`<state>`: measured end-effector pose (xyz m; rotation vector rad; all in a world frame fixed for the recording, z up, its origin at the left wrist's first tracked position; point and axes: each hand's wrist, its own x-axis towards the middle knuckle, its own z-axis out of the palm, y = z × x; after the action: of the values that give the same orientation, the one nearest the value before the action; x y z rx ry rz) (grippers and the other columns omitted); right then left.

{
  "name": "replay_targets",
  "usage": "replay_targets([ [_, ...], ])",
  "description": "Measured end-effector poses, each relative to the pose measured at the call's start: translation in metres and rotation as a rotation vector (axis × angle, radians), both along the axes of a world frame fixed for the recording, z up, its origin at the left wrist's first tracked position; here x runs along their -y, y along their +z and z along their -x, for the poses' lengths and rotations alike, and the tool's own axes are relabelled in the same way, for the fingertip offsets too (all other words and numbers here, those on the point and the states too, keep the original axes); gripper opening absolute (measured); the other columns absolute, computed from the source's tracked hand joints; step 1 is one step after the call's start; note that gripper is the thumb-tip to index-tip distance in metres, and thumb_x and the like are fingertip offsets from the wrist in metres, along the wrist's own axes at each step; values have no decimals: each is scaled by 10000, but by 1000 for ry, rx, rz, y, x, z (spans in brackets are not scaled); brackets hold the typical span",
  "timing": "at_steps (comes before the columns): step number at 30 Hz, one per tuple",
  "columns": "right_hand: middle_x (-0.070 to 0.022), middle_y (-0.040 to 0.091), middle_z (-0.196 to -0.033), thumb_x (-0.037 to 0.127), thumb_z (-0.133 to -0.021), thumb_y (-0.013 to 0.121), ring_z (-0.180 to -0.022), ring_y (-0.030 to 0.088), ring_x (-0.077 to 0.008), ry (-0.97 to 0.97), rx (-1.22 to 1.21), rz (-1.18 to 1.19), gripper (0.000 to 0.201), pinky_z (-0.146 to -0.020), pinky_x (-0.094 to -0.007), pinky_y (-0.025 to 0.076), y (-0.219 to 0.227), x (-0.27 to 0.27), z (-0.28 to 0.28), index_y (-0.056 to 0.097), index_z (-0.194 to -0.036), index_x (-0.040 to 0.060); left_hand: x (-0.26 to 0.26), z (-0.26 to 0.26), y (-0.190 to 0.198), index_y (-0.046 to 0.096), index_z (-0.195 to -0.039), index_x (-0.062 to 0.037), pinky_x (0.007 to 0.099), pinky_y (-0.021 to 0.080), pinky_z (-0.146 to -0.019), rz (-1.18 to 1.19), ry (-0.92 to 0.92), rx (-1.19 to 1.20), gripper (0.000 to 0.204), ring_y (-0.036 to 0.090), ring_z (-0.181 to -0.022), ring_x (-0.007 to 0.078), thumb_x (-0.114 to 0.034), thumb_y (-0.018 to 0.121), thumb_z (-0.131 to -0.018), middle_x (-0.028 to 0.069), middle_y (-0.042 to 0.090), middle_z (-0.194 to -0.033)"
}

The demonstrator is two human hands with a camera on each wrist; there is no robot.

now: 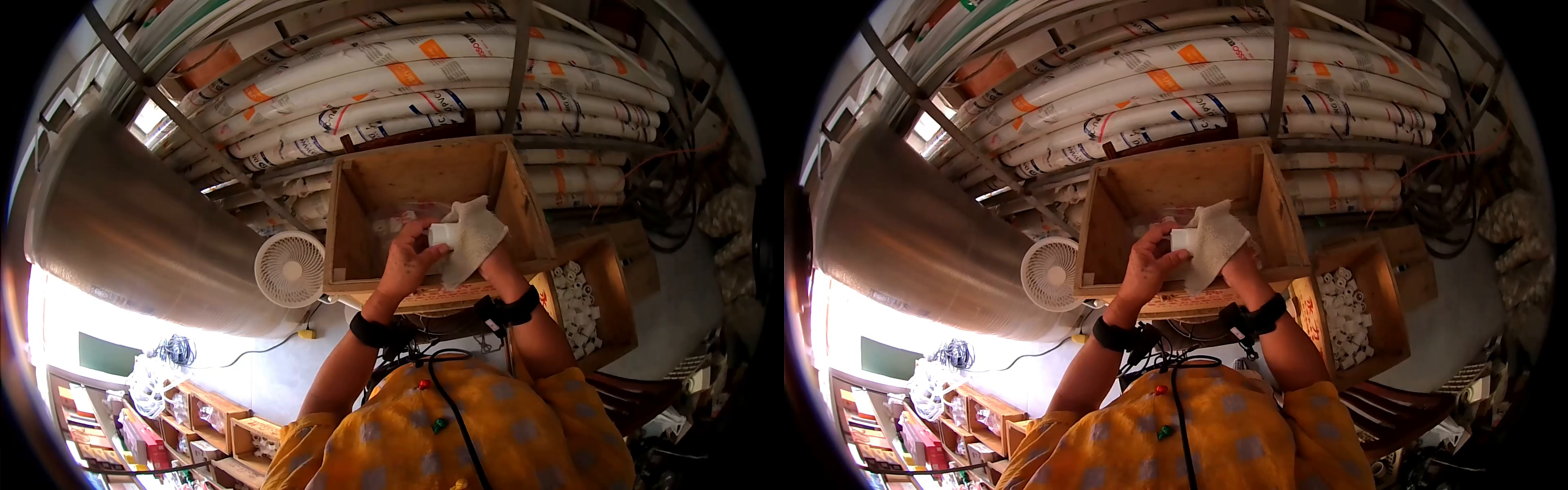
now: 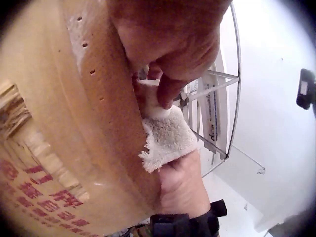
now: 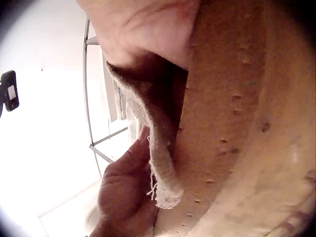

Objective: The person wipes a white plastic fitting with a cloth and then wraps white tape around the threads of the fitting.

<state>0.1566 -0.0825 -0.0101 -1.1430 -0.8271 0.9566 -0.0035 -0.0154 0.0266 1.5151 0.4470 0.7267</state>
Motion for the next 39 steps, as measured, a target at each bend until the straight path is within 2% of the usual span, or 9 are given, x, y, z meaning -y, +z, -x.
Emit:
replay_targets([
  [3,-56,588,-1065,205,-870,609,-966,556,-171,53,444,77,317,-826,-316,454,16,-1,-2,537,-1128,35,0,-1,0,510,-1157,-23,260,471,-800,23,-19,52,365,578,-901,112,28,625,-814,47,611,-989],
  [5,-69,588,-1077,212,-868,607,-983,553,-178,109,951,132,316,-842,-311,447,34,0,0,536,-1129,48,-1,-1,-1,505,-1167,-29,255,475,-783,9,-16,79,386,582,-886,113,29,633,-807,53,608,-989],
  [8,-82,579,-1117,227,-880,587,-1019,545,-180,-23,194,-73,332,-870,-311,432,-23,-3,2,521,-1158,57,-2,-3,-4,502,-1172,-33,245,483,-729,-18,1,86,417,587,-836,110,8,664,-791,58,605,-966],
  [17,-73,568,-1109,258,-906,558,-1000,534,-158,7,36,61,368,-844,-289,440,-15,-1,-3,505,-1189,28,-3,-4,-9,511,-1148,-11,251,471,-661,-148,68,-51,470,546,-731,106,-92,746,-749,57,563,-907],
  [23,-45,566,-1064,271,-916,559,-934,535,-135,-10,-157,-53,333,-794,-280,451,11,8,9,522,-1142,30,-3,-3,-7,492,-1159,16,257,481,-735,-118,40,-125,429,583,-847,113,-75,701,-795,60,598,-957],
  [29,-58,577,-1082,287,-901,576,-958,555,-162,2,-16,-4,371,-826,-297,448,11,3,2,514,-1169,38,-2,-1,-1,472,-1211,10,274,481,-727,6,21,-16,425,607,-846,146,-19,631,-818,103,614,-956],
  [32,-94,585,-1104,300,-878,585,-988,569,-218,4,967,18,403,-859,-328,442,28,2,4,500,-1195,65,-3,-2,-3,465,-1221,1,274,483,-734,31,18,18,428,606,-847,143,6,613,-819,101,616,-952],
  [35,-123,584,-1107,302,-851,598,-1017,564,-265,-91,598,70,456,-882,-348,429,-30,2,-6,469,-1232,87,-3,-2,-3,474,-1213,-9,273,484,-742,52,-1,46,425,605,-856,140,24,608,-812,90,618,-950],
  [39,-123,523,-1194,254,-856,579,-1093,518,-244,2,591,55,465,-917,-327,409,6,4,4,438,-1267,89,-2,-4,2,496,-1183,-7,252,478,-711,-27,-16,-19,400,594,-809,117,11,620,-803,70,621,-914],
])
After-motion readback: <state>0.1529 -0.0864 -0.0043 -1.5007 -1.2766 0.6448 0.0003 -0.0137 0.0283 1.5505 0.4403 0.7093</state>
